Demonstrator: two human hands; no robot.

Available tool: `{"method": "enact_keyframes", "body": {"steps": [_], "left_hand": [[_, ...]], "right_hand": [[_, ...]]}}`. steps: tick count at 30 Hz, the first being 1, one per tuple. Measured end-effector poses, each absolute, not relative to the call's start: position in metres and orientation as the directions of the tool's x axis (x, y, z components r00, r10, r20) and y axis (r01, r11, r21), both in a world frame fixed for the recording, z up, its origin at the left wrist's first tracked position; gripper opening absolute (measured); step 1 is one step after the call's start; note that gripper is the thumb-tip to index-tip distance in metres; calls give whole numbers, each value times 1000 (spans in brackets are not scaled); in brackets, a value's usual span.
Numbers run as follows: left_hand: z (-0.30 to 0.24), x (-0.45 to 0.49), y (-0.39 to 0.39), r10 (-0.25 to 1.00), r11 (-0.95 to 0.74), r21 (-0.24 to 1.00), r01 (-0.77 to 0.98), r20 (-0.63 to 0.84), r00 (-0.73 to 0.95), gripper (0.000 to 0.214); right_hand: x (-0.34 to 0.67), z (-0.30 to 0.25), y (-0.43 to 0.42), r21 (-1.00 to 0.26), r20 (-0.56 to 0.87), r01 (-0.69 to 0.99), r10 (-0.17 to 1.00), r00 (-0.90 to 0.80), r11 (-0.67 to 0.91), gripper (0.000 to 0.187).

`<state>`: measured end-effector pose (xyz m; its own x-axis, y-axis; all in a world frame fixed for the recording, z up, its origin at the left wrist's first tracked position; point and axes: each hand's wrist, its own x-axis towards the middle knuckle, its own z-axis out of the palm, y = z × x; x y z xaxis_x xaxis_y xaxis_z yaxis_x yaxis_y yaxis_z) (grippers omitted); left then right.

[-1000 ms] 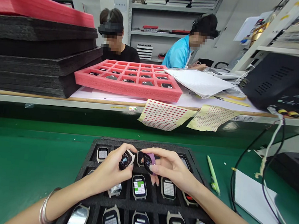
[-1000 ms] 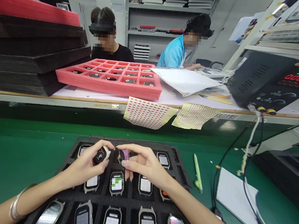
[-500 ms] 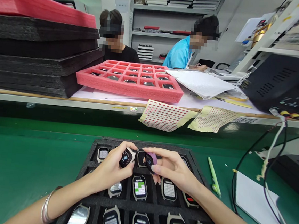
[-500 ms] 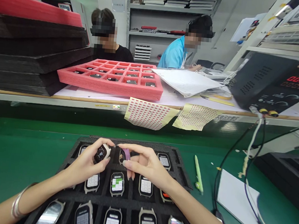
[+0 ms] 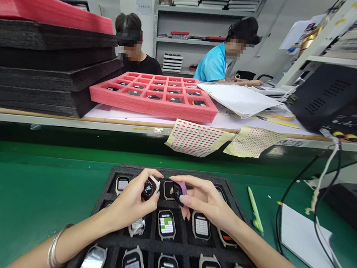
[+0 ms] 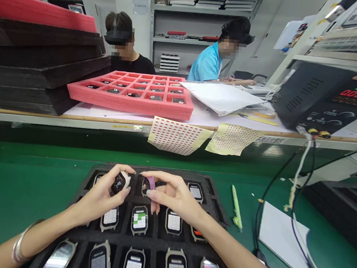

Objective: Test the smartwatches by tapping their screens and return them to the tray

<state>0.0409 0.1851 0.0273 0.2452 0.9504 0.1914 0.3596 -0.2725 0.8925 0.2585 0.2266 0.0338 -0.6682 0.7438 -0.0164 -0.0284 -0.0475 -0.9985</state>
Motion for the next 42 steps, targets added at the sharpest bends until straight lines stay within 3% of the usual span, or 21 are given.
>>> {"method": "enact_keyframes", "body": {"steps": [5, 11, 16, 22, 29, 42], "left_hand": [[26, 41, 184, 947, -287, 894, 344, 209, 246, 28], [24, 39, 184, 953, -280, 899, 337, 217, 213, 34], [21, 39, 187, 959, -255, 915, 314, 199, 200, 32], [17, 41, 192, 958, -31, 999, 24, 23, 285, 46], [15, 43, 195, 957, 154, 935, -319, -60, 285, 37], [18, 42, 193, 951, 66, 976, -210, 2, 308, 32]], "right_hand": [[258, 34, 228, -1000, -30, 15, 743, -668, -27, 45], [257, 38, 226, -995, 29, -89, 749, -662, -40, 40], [258, 35, 227, -995, -8, -70, 737, -676, -75, 40], [253, 33, 227, -981, -51, -114, 765, -642, -160, 39], [253, 32, 229, -979, -56, -121, 790, -611, -163, 34], [254, 30, 226, -990, -8, -110, 814, -581, -88, 41]]}}
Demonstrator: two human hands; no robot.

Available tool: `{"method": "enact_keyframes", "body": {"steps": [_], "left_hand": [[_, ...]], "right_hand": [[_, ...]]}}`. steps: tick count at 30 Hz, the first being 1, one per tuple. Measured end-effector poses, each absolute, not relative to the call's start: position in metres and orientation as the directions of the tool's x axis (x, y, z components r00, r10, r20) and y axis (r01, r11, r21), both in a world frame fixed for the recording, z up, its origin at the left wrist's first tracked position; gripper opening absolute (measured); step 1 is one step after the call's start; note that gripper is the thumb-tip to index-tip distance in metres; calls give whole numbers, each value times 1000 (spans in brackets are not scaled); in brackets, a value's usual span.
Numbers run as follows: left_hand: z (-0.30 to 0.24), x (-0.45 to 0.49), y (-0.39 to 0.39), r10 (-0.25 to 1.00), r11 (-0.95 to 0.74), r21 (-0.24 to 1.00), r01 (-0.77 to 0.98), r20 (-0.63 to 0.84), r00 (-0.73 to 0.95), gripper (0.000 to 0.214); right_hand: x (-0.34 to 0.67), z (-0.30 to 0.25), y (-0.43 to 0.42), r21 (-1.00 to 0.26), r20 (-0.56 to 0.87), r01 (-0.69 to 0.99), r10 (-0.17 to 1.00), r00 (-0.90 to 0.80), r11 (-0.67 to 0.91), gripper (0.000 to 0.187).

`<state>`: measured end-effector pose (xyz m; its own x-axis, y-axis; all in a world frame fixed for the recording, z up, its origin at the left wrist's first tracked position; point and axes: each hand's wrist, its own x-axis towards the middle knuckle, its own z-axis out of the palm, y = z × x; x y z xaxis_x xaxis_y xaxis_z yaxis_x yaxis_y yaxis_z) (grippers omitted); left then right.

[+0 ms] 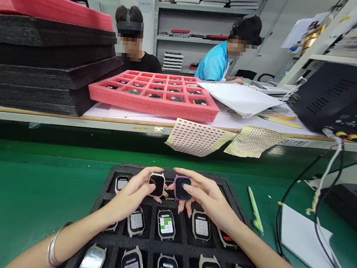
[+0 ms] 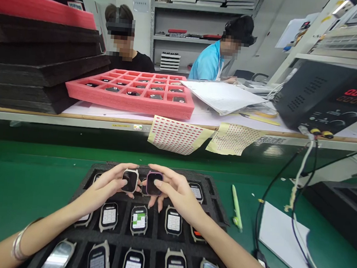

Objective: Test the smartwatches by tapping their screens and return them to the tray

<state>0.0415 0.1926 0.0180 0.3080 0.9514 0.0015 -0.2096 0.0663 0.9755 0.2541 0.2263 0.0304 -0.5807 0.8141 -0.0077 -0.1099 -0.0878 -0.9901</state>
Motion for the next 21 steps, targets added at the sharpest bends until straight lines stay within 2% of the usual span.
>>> {"method": "enact_keyframes", "body": {"steps": [5, 9, 15, 18, 21], "left_hand": [[17, 42, 192, 946, 36, 985, -168, 21, 324, 33], [13, 42, 192, 959, -72, 997, -27, 77, 274, 42], [19, 42, 188, 955, -170, 962, 215, 107, 277, 28], [24, 42, 185, 952, -181, 952, 246, 106, 288, 25], [23, 42, 184, 954, -190, 950, 246, 120, 276, 28]], "right_hand": [[254, 31, 225, -992, -6, -102, 818, -575, -79, 44], [252, 33, 224, -985, -6, -131, 789, -614, -109, 50], [253, 31, 227, -983, -8, -121, 693, -721, -137, 34], [255, 29, 228, -989, -29, -78, 684, -729, -124, 30], [256, 29, 228, -993, -24, -61, 678, -735, -102, 40]]}}
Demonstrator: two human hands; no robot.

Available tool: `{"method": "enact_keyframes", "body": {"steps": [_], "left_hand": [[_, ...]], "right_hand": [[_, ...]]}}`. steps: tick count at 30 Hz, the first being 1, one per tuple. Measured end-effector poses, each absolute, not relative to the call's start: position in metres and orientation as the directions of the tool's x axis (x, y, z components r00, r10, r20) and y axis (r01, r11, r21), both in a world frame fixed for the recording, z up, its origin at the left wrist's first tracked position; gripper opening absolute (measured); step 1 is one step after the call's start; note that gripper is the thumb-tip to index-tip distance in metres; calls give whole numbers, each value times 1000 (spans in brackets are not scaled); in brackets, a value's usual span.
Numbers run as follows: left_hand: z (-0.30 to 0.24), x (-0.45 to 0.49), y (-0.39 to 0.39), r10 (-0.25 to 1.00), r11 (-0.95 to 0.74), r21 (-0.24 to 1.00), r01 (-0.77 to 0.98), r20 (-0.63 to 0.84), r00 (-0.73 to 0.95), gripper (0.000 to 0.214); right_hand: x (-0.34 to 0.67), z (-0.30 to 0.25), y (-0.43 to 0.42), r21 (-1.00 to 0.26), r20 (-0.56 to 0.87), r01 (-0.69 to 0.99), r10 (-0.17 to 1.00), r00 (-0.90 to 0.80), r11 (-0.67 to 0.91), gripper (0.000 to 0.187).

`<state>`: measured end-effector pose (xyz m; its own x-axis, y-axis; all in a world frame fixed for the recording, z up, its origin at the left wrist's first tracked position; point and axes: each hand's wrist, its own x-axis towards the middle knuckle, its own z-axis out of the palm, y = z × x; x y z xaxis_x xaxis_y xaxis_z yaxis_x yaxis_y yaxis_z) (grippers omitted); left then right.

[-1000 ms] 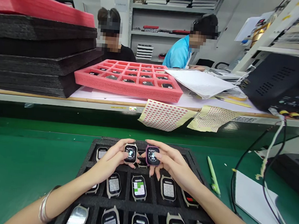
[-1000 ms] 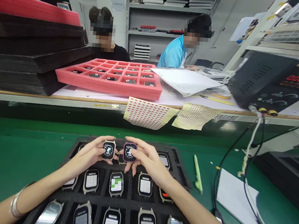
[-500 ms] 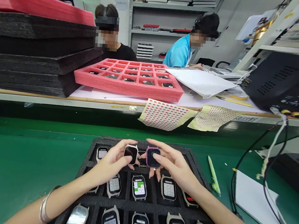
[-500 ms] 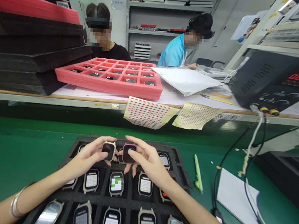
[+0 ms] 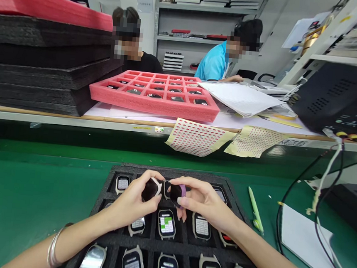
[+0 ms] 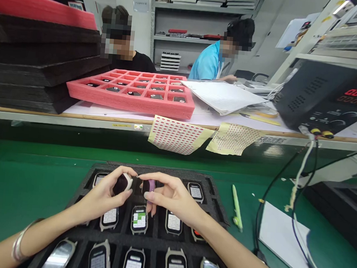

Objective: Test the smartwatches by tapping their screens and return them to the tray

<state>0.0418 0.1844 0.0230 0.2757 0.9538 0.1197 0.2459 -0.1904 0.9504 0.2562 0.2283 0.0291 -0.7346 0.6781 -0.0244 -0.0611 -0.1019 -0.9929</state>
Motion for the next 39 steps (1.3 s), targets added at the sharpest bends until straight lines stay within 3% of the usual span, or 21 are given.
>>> {"method": "enact_keyframes", "body": {"steps": [7, 15, 20, 26, 33, 39], "left_hand": [[19, 44, 185, 950, -201, 954, 224, 133, 283, 35], [27, 42, 184, 952, -237, 927, 291, 161, 262, 23], [22, 43, 185, 941, -258, 934, 247, 185, 284, 33], [25, 42, 186, 948, -268, 906, 327, 186, 259, 23], [23, 44, 186, 941, -293, 906, 307, 215, 262, 31], [23, 42, 187, 943, -300, 877, 374, 214, 256, 24]], "right_hand": [[257, 27, 228, -992, -9, -80, 674, -739, -101, 46], [257, 29, 230, -992, -45, -46, 684, -728, -114, 54], [256, 29, 230, -991, -4, -88, 690, -724, -98, 50], [257, 30, 227, -996, -47, -16, 705, -708, -83, 51], [255, 33, 224, -999, -23, -10, 736, -677, -40, 50], [255, 33, 225, -999, -33, 7, 729, -684, -38, 46]]}}
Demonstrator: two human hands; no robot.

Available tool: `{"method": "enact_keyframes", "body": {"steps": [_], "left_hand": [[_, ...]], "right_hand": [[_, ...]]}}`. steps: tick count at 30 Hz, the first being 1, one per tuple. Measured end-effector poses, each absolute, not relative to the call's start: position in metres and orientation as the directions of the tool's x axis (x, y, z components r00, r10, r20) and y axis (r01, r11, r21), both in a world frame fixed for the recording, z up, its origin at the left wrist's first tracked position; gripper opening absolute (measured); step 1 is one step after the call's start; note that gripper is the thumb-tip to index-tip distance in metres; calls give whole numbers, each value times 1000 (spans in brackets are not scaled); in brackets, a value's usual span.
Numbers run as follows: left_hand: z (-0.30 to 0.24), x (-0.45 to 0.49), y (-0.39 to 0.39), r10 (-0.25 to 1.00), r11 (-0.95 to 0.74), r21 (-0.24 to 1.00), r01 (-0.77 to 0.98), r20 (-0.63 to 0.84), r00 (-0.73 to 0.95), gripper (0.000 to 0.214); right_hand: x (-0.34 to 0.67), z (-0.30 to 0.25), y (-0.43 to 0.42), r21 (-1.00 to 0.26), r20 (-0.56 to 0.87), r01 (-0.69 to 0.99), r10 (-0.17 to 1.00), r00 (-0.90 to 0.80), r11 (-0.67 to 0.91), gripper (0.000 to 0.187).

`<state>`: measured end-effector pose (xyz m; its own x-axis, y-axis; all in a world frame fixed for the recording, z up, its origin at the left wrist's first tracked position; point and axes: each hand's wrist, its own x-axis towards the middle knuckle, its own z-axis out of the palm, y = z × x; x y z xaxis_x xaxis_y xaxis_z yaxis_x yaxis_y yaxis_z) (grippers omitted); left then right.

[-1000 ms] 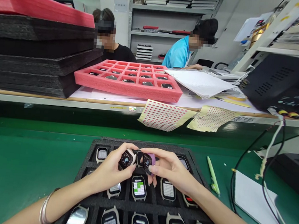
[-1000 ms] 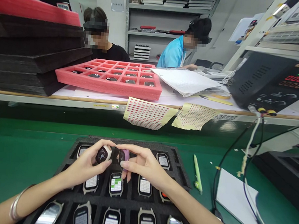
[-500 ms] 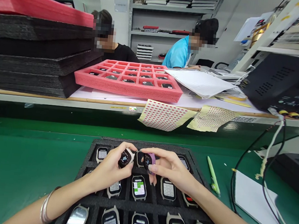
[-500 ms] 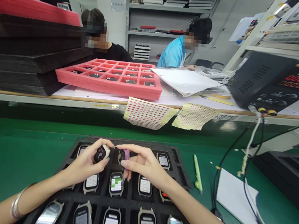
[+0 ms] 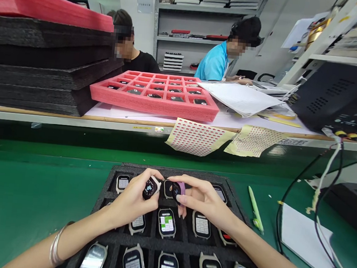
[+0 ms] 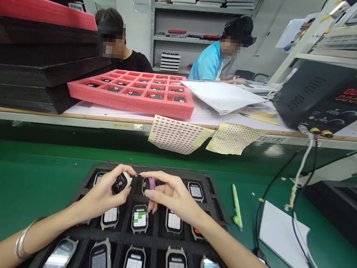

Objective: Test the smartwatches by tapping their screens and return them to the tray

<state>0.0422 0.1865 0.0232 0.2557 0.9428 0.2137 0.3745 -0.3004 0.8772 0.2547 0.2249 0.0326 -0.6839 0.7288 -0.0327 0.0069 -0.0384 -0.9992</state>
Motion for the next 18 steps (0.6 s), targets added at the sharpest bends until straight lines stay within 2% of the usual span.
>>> {"method": "enact_keyframes", "body": {"steps": [5, 11, 18], "left_hand": [[23, 42, 187, 934, -318, 891, 325, 235, 268, 31], [24, 42, 187, 942, -297, 875, 383, 202, 268, 24], [21, 41, 188, 935, -318, 885, 340, 234, 265, 29]], "right_hand": [[254, 33, 223, -999, -19, -15, 749, -662, -38, 47], [255, 33, 225, -999, -15, -18, 730, -684, -37, 40], [255, 32, 225, -999, 18, -42, 736, -676, -15, 41]]}}
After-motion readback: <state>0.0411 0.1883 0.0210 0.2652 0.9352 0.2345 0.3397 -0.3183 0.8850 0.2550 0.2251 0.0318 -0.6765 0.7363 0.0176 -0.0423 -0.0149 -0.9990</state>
